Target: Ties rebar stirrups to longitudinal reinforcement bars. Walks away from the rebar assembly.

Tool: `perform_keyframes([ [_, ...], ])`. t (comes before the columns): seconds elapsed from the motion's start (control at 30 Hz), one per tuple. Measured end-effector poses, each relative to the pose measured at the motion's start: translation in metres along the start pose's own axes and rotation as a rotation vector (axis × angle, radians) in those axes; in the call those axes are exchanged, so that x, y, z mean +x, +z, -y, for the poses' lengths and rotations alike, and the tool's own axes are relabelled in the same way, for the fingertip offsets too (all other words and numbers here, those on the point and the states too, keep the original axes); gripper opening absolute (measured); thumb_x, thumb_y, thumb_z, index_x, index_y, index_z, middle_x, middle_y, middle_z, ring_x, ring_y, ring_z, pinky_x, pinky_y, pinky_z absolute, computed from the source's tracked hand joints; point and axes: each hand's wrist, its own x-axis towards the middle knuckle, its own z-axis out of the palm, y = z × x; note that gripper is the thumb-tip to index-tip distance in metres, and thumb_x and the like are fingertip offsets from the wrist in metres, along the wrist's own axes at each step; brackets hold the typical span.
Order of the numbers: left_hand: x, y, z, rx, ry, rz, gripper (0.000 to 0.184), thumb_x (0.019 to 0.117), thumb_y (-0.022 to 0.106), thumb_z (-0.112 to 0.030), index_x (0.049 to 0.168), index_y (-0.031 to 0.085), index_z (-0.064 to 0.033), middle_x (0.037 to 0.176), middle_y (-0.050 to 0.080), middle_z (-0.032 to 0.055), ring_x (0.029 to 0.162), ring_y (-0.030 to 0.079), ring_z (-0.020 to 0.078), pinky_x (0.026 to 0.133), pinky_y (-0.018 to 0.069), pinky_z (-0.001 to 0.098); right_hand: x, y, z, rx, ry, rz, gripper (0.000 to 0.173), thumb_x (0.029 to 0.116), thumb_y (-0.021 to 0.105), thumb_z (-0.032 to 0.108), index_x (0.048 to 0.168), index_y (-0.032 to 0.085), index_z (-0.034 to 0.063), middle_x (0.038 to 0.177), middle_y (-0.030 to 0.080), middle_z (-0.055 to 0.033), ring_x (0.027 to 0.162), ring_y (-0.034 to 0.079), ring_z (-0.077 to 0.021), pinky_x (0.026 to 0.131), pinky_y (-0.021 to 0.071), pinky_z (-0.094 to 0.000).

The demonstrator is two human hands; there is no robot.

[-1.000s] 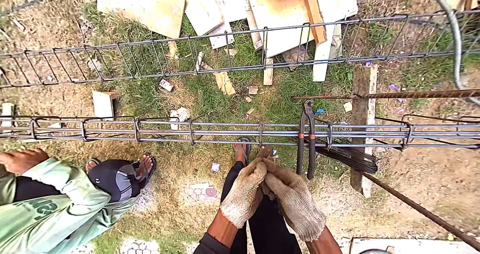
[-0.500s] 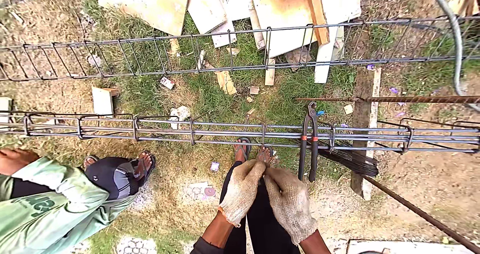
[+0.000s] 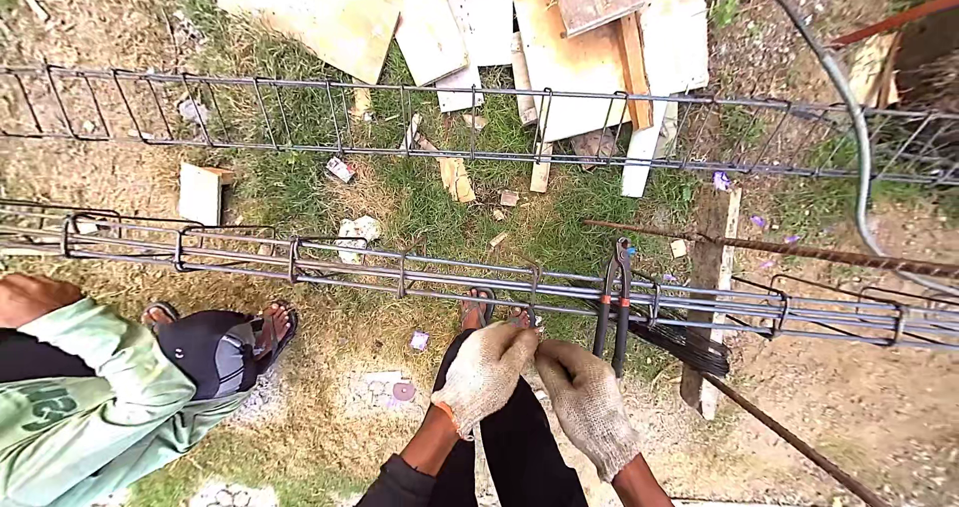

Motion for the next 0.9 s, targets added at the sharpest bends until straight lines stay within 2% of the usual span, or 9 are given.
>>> perform_keyframes([
  [0.1,0.018,-0.018,-0.017,0.371,0.093,-0.114,0.044,0.1007,0.050,-0.056,0.098,0.078,-0.0219,0.092,0.072,-0.0022,0.093,0.069,0.0160,0.086,0.0559,0.0477,0.008,-0.014,0.006,0.016,0.064,-0.151,0.020,0.0962,0.062,0.022,0.103,0.078,0.0109,0.090,0.075,0.0018,0.080,0.070,-0.0060,0.075,0.0606,-0.0301],
  [0.17,0.040,-0.025,-0.023,0.592,0.148,-0.225,0.048,0.1009,0.047,-0.058,0.112,0.075,-0.0211,0.104,0.073,0.0034,0.101,0.068,0.0245,0.092,0.0516,0.0525,0.012,-0.024,0.009,0.035,0.116,-0.192,0.021,0.0963,0.062,0.023,0.105,0.077,0.0103,0.087,0.074,0.0013,0.077,0.069,-0.0071,0.071,0.0597,-0.0317],
  [0.23,0.070,-0.032,-0.032,0.764,0.082,-0.192,0.063,0.1008,0.038,-0.067,0.129,0.069,-0.0189,0.114,0.072,0.0092,0.109,0.066,0.0327,0.097,0.0476,0.0590,0.012,-0.027,0.007,0.031,0.165,-0.112,0.022,0.0973,0.061,0.025,0.106,0.076,0.0112,0.088,0.074,0.0012,0.077,0.069,-0.0089,0.072,0.0597,-0.0348],
  [0.4,0.146,-0.043,-0.062,0.799,-0.242,0.303,0.086,0.0927,0.025,-0.084,0.099,0.074,-0.0133,0.102,0.074,0.0151,0.104,0.069,0.0357,0.090,0.0493,0.0661,0.011,0.012,-0.010,0.004,0.194,0.134,0.026,0.0999,0.059,0.026,0.114,0.076,0.0122,0.108,0.076,-0.0009,0.103,0.071,-0.0103,0.097,0.0578,-0.0368],
  [0.53,0.176,-0.030,-0.040,0.554,-0.220,0.503,0.057,0.1008,0.049,-0.058,0.106,0.071,-0.0054,0.101,0.070,0.0181,0.097,0.068,0.0330,0.086,0.0517,0.0604,0.030,0.048,-0.029,-0.020,0.115,0.118,0.027,0.1009,0.056,0.023,0.113,0.076,0.0106,0.123,0.073,-0.0050,0.120,0.066,-0.0125,0.108,0.0516,-0.0337],
  [0.6,0.182,-0.025,-0.030,0.433,-0.178,0.536,0.045,0.1045,0.050,-0.045,0.106,0.070,-0.0049,0.096,0.069,0.0151,0.088,0.066,0.0272,0.082,0.0524,0.0527,0.042,0.053,-0.032,-0.035,0.104,0.092,0.027,0.1006,0.056,0.023,0.112,0.077,0.0112,0.114,0.074,-0.0043,0.111,0.069,-0.0141,0.103,0.0538,-0.0357],
  [0.77,0.205,-0.014,-0.002,0.392,-0.089,0.615,0.032,0.1017,0.055,-0.037,0.105,0.071,-0.0097,0.092,0.069,0.0087,0.085,0.066,0.0195,0.079,0.0548,0.0451,0.042,0.051,-0.043,-0.018,0.091,0.058,0.026,0.0997,0.058,0.021,0.112,0.077,0.0096,0.111,0.075,-0.0060,0.108,0.070,-0.0163,0.100,0.0553,-0.0362],
  [0.87,0.178,-0.021,-0.049,0.589,-0.086,0.615,0.034,0.1072,0.045,-0.024,0.121,0.067,-0.0010,0.112,0.069,0.0199,0.100,0.068,0.0288,0.085,0.0547,0.0484,0.047,0.047,-0.047,-0.021,0.083,0.091,0.027,0.1005,0.057,0.022,0.112,0.078,0.0087,0.112,0.076,-0.0072,0.109,0.071,-0.0191,0.101,0.0554,-0.0389],
  [0.9,0.165,-0.014,-0.089,0.657,-0.378,0.604,0.036,0.1131,0.037,-0.021,0.135,0.059,-0.0036,0.133,0.060,0.0179,0.122,0.057,0.0295,0.106,0.0419,0.0504,0.048,0.045,-0.047,-0.021,0.090,0.124,0.028,0.1010,0.056,0.023,0.113,0.077,0.0085,0.113,0.075,-0.0078,0.110,0.070,-0.0197,0.102,0.0546,-0.0395],
])
